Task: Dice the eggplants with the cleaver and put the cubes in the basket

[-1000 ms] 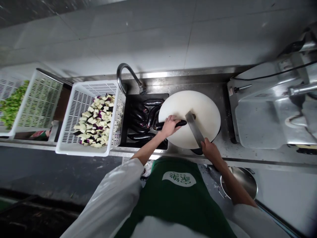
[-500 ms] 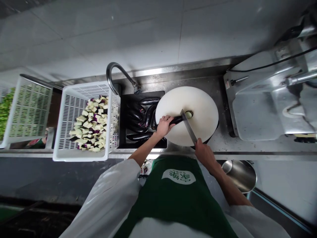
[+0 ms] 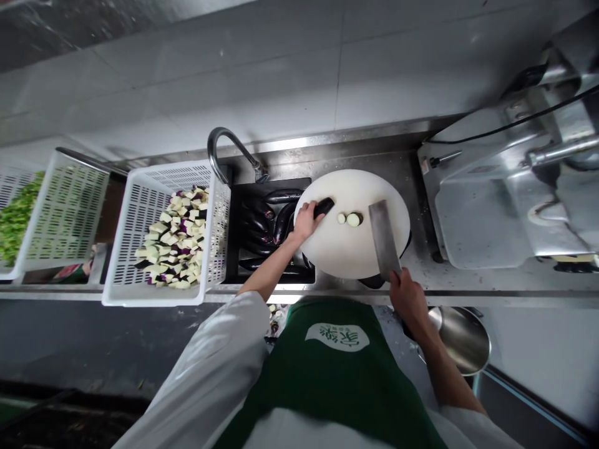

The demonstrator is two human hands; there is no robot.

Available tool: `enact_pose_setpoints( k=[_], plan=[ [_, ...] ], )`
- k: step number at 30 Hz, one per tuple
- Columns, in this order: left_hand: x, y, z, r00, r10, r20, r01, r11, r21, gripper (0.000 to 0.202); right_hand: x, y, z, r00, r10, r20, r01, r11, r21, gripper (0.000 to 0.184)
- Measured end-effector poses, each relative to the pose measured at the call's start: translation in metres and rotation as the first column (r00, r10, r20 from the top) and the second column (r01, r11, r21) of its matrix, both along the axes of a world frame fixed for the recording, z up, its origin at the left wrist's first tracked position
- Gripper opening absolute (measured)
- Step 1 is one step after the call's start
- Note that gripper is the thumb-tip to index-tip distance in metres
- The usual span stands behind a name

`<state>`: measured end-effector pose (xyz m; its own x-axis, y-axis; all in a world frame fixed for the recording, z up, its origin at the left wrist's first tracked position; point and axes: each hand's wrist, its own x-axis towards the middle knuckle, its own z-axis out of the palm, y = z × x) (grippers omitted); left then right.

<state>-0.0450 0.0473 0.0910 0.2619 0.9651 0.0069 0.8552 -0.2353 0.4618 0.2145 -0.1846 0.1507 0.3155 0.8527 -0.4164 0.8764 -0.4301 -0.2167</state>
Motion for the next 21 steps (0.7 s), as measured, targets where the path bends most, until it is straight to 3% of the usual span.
enact_pose_setpoints(
  k=[2,5,8,10,13,16,18,21],
  plan=[
    [0.029,0.005,-0.003,0.993,-0.118,-0.014,0.119,0.991,0.066,0.035,0.011,-0.012,-0.001,0.995,-0.097,0.014,0.097,0.995,-0.003,0.033],
    [0.081,-0.008,-0.015,0.949,-0.311,-0.056,0.315,0.943,0.109,0.043,0.022,-0.027,-0.004,0.978,-0.202,0.047,0.205,0.978,-0.044,0.035],
    [0.115,-0.028,-0.03,0.952,-0.291,-0.096,0.299,0.952,0.073,0.047,0.025,-0.039,-0.007,0.964,-0.261,0.052,0.264,0.962,-0.074,0.037],
    [0.119,-0.04,-0.038,0.951,-0.284,-0.121,0.291,0.955,0.048,0.044,0.025,-0.045,-0.01,0.957,-0.285,0.045,0.288,0.953,-0.097,0.037],
    [0.103,-0.061,-0.043,0.929,-0.359,-0.096,0.363,0.932,0.026,0.042,0.025,-0.048,-0.017,0.958,-0.284,0.031,0.286,0.952,-0.109,0.039],
    [0.072,-0.094,-0.045,0.925,-0.377,-0.048,0.378,0.926,0.013,0.04,0.025,-0.04,-0.023,0.975,-0.218,0.034,0.221,0.972,-0.08,0.038],
    [0.043,-0.124,-0.049,0.955,-0.297,0.015,0.297,0.955,0.008,0.038,0.026,-0.03,-0.023,0.989,-0.145,0.043,0.148,0.986,-0.072,0.037],
    [-0.017,-0.185,-0.057,0.989,-0.03,0.144,0.032,0.999,-0.009,0.04,0.025,-0.013,-0.022,0.995,-0.024,0.092,0.032,0.996,-0.081,0.039]
  ],
)
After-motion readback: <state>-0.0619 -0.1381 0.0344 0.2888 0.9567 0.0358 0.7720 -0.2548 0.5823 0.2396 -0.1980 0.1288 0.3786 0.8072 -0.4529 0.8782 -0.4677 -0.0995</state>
